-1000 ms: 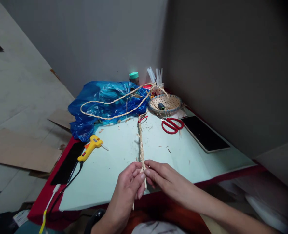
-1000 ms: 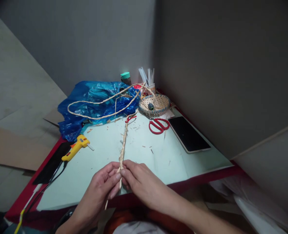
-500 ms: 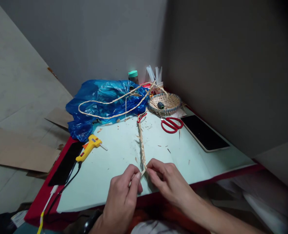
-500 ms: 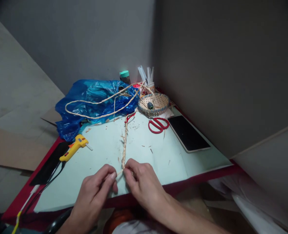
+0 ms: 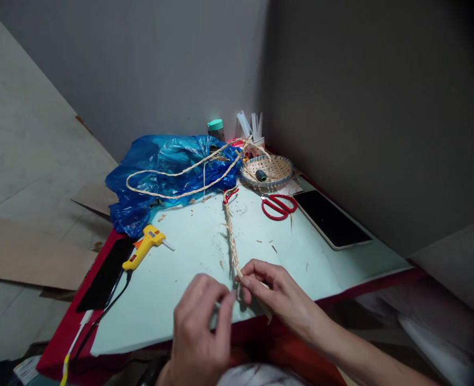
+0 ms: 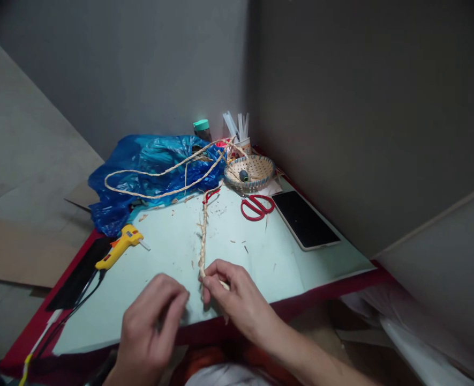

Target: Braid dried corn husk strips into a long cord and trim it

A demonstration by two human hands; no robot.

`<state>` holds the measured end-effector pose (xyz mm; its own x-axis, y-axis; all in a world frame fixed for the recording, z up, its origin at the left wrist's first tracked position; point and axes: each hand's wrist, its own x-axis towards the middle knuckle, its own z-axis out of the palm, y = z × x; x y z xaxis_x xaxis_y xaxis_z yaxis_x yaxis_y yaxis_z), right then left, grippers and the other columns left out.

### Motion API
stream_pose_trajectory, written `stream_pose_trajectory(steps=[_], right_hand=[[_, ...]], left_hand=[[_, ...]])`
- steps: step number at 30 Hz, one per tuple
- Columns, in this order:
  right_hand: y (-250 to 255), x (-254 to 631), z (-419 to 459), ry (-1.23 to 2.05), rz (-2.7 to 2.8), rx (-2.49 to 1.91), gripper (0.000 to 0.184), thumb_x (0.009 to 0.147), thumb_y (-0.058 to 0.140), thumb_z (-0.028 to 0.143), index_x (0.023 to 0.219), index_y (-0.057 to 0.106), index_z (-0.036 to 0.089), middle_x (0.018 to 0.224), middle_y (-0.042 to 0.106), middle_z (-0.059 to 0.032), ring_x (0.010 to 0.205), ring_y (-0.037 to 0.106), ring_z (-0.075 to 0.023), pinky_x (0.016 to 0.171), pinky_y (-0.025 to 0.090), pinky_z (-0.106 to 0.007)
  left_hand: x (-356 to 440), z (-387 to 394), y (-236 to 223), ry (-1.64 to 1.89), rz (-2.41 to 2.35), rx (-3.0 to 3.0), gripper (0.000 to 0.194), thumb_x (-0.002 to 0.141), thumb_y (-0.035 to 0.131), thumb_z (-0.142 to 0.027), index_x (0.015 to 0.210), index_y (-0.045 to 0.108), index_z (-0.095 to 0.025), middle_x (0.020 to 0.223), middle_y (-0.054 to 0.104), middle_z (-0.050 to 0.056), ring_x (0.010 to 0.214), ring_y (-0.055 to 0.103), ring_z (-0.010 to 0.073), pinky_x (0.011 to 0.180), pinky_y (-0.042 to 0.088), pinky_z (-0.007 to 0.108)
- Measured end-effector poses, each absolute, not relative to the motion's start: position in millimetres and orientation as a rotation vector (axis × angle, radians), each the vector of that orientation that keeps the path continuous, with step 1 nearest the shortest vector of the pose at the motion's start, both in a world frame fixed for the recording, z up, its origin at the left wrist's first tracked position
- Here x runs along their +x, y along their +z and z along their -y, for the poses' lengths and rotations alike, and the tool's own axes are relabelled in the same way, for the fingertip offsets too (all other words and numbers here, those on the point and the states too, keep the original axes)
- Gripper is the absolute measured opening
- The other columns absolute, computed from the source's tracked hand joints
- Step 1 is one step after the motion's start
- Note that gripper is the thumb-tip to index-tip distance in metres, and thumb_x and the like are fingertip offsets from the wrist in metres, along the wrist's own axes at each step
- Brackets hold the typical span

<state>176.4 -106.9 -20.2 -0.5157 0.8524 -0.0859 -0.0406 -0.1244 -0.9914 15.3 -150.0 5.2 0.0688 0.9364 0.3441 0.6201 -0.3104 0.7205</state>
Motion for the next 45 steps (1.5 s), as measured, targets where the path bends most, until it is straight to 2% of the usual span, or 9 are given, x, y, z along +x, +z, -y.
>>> stream_pose_trajectory(steps=[3,7,12,18,26,32,36,40,45], right_hand=[[-16,176,110,1.652,1.540,-0.896,0.030,0.096,0.042,0.042,0.088,0.054,0.016,0.073,0.058,0.0007,0.058,0.048,-0.0084,0.055,0.038,-0.020],[-8,180,113,1.412,1.832,-0.954,0.026,0.099,0.035,0.030,0.090,0.055,0.016,0.078,0.062,-0.0018,0.072,0.056,-0.0118,0.069,0.042,-0.023],[-10,186,115,0.739,2.442,-1.156,0.015,0.085,0.046,0.008,0.092,0.055,0.018,0.078,0.065,-0.0025,0.062,0.055,-0.0137,0.056,0.033,-0.026],[-11,180,125,-0.194,2.652,-1.048,0.025,0.061,0.057,0.000,0.077,0.052,0.019,0.066,0.058,-0.0038,0.058,0.053,-0.0188,0.048,0.025,-0.031],[-22,164,148,-0.478,2.410,-0.969,0.023,0.072,0.048,0.002,0.090,0.059,0.010,0.066,0.057,-0.0048,0.054,0.049,-0.0195,0.047,0.028,-0.033],[-27,171,147,-0.309,2.415,-0.857,0.023,0.083,0.045,0.008,0.098,0.062,0.008,0.074,0.062,-0.0078,0.061,0.052,-0.0201,0.052,0.035,-0.033],[-3,182,138,0.270,2.361,-0.956,0.024,0.088,0.053,0.039,0.082,0.061,0.017,0.075,0.062,-0.0055,0.070,0.054,-0.0201,0.059,0.040,-0.031],[11,183,122,0.787,2.196,-1.150,0.024,0.094,0.043,0.034,0.098,0.060,0.018,0.089,0.065,-0.0067,0.082,0.058,-0.0198,0.071,0.043,-0.030],[-5,175,107,1.438,1.971,-0.938,0.034,0.098,0.036,0.035,0.082,0.060,0.017,0.061,0.057,0.0025,0.058,0.053,-0.0098,0.057,0.040,-0.019]], left_hand=[[11,134,10,0.783,-1.338,1.346,0.022,0.087,0.052,-0.038,0.099,0.057,-0.020,0.076,0.060,0.002,0.050,0.046,0.0100,0.045,0.036,0.022],[12,122,2,0.690,-1.087,1.003,0.027,0.082,0.057,-0.043,0.089,0.050,-0.017,0.068,0.055,-0.002,0.038,0.026,0.0023,0.034,0.020,0.016],[16,126,-4,0.679,-1.208,0.997,0.027,0.081,0.057,-0.042,0.090,0.051,-0.017,0.050,0.035,-0.011,0.035,0.018,0.0038,0.032,0.016,0.017],[21,128,-3,0.751,-1.478,1.407,0.029,0.082,0.055,-0.035,0.061,0.048,-0.017,0.049,0.042,-0.005,0.048,0.037,0.0084,0.046,0.028,0.020],[25,141,-8,0.883,-1.211,0.856,0.024,0.082,0.060,-0.040,0.077,0.056,-0.017,0.048,0.027,-0.011,0.039,0.015,0.0035,0.036,0.015,0.017],[20,144,-13,0.894,-1.141,0.800,0.026,0.081,0.064,-0.040,0.085,0.057,-0.016,0.051,0.034,-0.010,0.039,0.015,0.0019,0.036,0.012,0.016],[20,141,-5,0.890,-1.211,0.810,0.032,0.077,0.068,-0.044,0.082,0.056,-0.015,0.051,0.039,-0.008,0.044,0.022,0.0026,0.041,0.014,0.016],[19,140,-2,0.873,-1.252,0.907,0.036,0.076,0.066,-0.049,0.080,0.058,-0.014,0.050,0.037,-0.007,0.045,0.025,0.0039,0.044,0.018,0.017],[13,142,-10,0.875,-1.332,1.353,0.033,0.087,0.050,-0.047,0.081,0.061,-0.016,0.056,0.052,-0.001,0.055,0.045,0.0109,0.055,0.037,0.021]])
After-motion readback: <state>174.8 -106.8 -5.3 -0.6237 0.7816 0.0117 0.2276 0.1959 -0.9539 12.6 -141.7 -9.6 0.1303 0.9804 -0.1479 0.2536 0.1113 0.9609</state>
